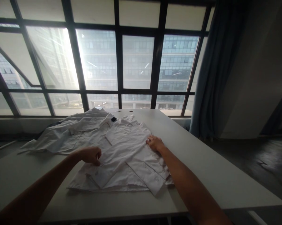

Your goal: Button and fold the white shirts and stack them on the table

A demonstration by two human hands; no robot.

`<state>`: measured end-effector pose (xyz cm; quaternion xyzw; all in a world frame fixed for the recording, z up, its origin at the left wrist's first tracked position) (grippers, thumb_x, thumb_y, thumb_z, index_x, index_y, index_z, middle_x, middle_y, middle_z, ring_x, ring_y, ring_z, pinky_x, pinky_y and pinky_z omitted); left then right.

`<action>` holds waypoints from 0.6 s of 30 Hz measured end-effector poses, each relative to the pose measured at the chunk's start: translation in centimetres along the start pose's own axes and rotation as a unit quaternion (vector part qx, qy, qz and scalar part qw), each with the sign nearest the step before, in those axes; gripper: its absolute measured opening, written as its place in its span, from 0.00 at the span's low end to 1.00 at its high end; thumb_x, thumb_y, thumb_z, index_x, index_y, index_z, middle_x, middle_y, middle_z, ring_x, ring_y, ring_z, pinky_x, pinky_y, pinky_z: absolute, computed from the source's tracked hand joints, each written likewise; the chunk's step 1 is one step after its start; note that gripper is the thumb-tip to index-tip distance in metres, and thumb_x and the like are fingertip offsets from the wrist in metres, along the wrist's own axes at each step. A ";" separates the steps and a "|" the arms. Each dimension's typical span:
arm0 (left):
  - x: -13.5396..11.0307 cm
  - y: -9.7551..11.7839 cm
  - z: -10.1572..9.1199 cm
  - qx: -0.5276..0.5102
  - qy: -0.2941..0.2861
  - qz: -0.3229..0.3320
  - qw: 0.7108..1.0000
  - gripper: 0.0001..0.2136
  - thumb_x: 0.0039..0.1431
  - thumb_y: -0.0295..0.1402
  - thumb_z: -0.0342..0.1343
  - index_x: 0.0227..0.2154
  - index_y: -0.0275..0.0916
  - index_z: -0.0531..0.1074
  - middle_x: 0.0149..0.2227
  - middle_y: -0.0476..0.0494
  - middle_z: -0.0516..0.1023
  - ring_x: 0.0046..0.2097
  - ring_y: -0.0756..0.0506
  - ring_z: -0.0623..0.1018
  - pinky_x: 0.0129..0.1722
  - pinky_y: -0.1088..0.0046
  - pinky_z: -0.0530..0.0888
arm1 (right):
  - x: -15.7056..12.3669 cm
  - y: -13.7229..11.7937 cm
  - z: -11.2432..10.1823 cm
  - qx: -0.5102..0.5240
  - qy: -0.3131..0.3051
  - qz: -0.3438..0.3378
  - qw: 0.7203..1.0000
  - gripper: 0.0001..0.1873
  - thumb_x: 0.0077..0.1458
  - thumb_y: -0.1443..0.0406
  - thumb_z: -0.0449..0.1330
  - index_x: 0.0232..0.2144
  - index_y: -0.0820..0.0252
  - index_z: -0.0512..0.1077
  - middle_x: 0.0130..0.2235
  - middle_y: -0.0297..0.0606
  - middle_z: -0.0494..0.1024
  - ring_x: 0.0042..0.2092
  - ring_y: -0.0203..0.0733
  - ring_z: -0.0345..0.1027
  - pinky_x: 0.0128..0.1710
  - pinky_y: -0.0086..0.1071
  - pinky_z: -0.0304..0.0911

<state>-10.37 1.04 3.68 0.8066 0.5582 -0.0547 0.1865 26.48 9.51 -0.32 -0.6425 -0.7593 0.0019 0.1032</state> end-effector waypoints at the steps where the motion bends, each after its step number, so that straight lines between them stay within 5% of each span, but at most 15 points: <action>1: 0.0 0.0 0.1 -0.010 -0.018 0.003 1.000 0.10 0.36 0.37 0.63 0.19 0.38 0.70 0.20 0.52 0.72 0.26 0.49 0.70 0.25 0.76 0.64 | 0.0 0.0 0.0 0.001 0.000 0.001 1.000 0.27 0.64 0.54 0.47 0.60 0.58 0.66 0.65 0.44 0.61 0.65 0.47 0.54 0.64 0.42 0.48; 5: -0.3 -0.5 -0.2 -0.121 -0.063 -0.023 0.990 0.08 0.37 0.30 0.60 0.21 0.37 0.67 0.19 0.53 0.70 0.24 0.51 0.70 0.25 0.76 0.67 | 0.0 0.0 -0.1 0.003 0.002 0.002 1.000 0.27 0.64 0.54 0.47 0.60 0.57 0.66 0.65 0.43 0.61 0.65 0.47 0.54 0.64 0.42 0.48; 11: -1.4 -0.8 0.1 -0.280 -0.073 -0.082 0.954 0.20 0.37 0.28 0.62 0.37 0.37 0.67 0.28 0.49 0.75 0.27 0.47 0.77 0.30 0.67 0.78 | -0.4 -0.1 0.0 0.005 -0.001 0.006 1.000 0.28 0.64 0.53 0.47 0.60 0.58 0.65 0.65 0.43 0.60 0.65 0.48 0.54 0.63 0.43 0.49; 15: -0.9 -1.3 0.1 -0.215 -0.104 -0.095 0.966 0.21 0.38 0.30 0.65 0.38 0.36 0.69 0.26 0.48 0.76 0.26 0.45 0.78 0.28 0.68 0.77 | 0.6 0.2 -0.7 -0.020 -0.035 0.010 0.999 0.27 0.62 0.52 0.49 0.59 0.55 0.66 0.65 0.43 0.61 0.64 0.52 0.55 0.60 0.49 0.53; 18: 1.4 -0.4 -2.0 -0.076 -0.029 -0.096 0.992 0.12 0.48 0.36 0.62 0.34 0.35 0.73 0.27 0.43 0.78 0.29 0.43 0.79 0.30 0.67 0.76 | 2.8 0.0 -2.1 -0.045 -0.037 0.001 0.998 0.26 0.60 0.52 0.53 0.56 0.56 0.70 0.61 0.47 0.66 0.59 0.54 0.62 0.57 0.49 0.56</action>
Point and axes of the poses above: each hand's wrist, its own x-axis towards the middle knuckle, its own z-axis out of the palm, y = z × x, the point moved 5 cm from there along x, towards the middle knuckle
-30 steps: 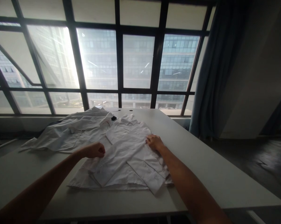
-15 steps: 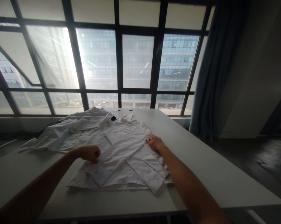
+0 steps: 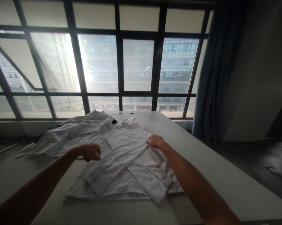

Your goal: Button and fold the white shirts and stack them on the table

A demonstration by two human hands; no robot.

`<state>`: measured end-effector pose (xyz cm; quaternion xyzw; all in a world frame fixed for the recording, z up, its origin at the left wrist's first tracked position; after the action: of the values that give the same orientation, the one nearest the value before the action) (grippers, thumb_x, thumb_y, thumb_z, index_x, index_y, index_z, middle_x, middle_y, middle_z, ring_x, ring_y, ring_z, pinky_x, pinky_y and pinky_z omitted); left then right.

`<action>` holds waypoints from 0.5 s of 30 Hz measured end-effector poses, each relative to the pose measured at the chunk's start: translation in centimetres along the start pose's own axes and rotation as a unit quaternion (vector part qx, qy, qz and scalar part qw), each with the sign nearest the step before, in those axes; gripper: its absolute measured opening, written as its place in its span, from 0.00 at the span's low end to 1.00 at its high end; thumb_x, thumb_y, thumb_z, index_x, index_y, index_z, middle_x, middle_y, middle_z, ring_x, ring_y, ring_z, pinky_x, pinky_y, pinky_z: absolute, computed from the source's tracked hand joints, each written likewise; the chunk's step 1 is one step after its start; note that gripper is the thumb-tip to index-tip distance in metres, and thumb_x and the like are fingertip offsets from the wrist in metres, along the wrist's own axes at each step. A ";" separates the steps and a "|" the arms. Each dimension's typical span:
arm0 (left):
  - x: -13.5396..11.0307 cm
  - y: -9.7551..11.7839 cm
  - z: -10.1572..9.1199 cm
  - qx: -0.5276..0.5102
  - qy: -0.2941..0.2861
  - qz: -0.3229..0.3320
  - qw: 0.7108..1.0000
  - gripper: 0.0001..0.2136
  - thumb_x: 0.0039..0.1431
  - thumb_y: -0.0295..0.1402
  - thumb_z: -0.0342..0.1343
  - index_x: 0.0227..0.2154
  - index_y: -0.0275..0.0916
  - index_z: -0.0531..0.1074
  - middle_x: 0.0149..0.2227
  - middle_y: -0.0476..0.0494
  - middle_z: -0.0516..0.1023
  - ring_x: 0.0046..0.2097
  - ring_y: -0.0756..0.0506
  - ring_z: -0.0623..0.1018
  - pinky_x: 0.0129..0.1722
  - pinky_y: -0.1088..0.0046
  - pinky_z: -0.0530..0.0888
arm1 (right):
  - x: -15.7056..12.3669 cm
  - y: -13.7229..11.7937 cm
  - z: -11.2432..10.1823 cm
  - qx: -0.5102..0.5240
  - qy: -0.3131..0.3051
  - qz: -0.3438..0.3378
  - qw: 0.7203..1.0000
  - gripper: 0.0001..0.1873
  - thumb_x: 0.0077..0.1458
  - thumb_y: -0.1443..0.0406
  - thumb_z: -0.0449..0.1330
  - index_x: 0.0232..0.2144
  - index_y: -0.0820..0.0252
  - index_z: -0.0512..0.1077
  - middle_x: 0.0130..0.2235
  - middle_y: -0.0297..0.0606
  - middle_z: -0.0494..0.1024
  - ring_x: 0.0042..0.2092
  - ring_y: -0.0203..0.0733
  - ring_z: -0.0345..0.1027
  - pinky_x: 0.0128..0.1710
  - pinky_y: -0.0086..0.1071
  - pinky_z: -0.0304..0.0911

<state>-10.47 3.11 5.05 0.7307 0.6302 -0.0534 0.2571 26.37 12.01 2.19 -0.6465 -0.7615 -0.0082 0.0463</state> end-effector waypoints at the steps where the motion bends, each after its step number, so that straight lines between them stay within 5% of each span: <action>1: 0.9 1.2 -1.0 0.048 0.057 0.017 0.997 0.11 0.52 0.39 0.59 0.33 0.34 0.74 0.29 0.39 0.79 0.32 0.41 0.79 0.33 0.65 0.76 | 0.9 -0.2 -0.6 -0.004 0.017 -0.003 1.000 0.26 0.60 0.52 0.52 0.56 0.57 0.69 0.61 0.48 0.66 0.59 0.54 0.62 0.58 0.48 0.55; 3: 3.0 4.2 -2.4 0.115 0.165 0.084 0.976 0.16 0.61 0.43 0.51 0.35 0.34 0.76 0.37 0.33 0.80 0.40 0.38 0.79 0.42 0.62 0.75 | 2.7 -0.9 -1.4 -0.005 0.055 -0.011 0.998 0.28 0.62 0.53 0.50 0.60 0.58 0.65 0.63 0.48 0.63 0.62 0.53 0.58 0.61 0.47 0.51; 6: 6.9 7.4 -2.2 0.119 0.236 0.189 0.946 0.24 0.67 0.47 0.41 0.49 0.35 0.73 0.52 0.32 0.76 0.53 0.38 0.75 0.54 0.62 0.68 | 5.0 -1.8 -0.2 0.002 0.050 -0.015 0.999 0.33 0.64 0.52 0.46 0.66 0.61 0.55 0.68 0.47 0.53 0.68 0.48 0.44 0.65 0.45 0.42; 12: 14.2 4.0 1.0 0.159 0.222 0.134 0.952 0.30 0.67 0.50 0.36 0.65 0.35 0.54 0.69 0.33 0.50 0.69 0.36 0.50 0.64 0.56 0.53 | 6.7 -0.5 4.8 0.061 -0.074 0.029 0.995 0.39 0.64 0.46 0.36 0.69 0.60 0.45 0.71 0.44 0.40 0.70 0.48 0.32 0.66 0.52 0.33; 15: 16.1 3.1 0.5 0.163 0.190 0.166 0.954 0.28 0.68 0.49 0.36 0.63 0.35 0.58 0.67 0.32 0.55 0.68 0.37 0.54 0.63 0.57 0.56 | 7.2 -0.3 4.5 0.053 -0.103 0.032 0.993 0.39 0.64 0.44 0.37 0.69 0.59 0.45 0.71 0.44 0.40 0.70 0.49 0.33 0.66 0.54 0.31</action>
<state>-4.13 17.05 -0.94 0.8536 0.5199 0.0280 0.0158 24.63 19.33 -1.71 -0.6644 -0.7406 0.1000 0.0023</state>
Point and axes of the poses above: each hand's wrist, its own x-axis towards the middle knuckle, its own z-axis out of the palm, y = z × x, the point moved 5 cm from there along x, towards the middle knuckle
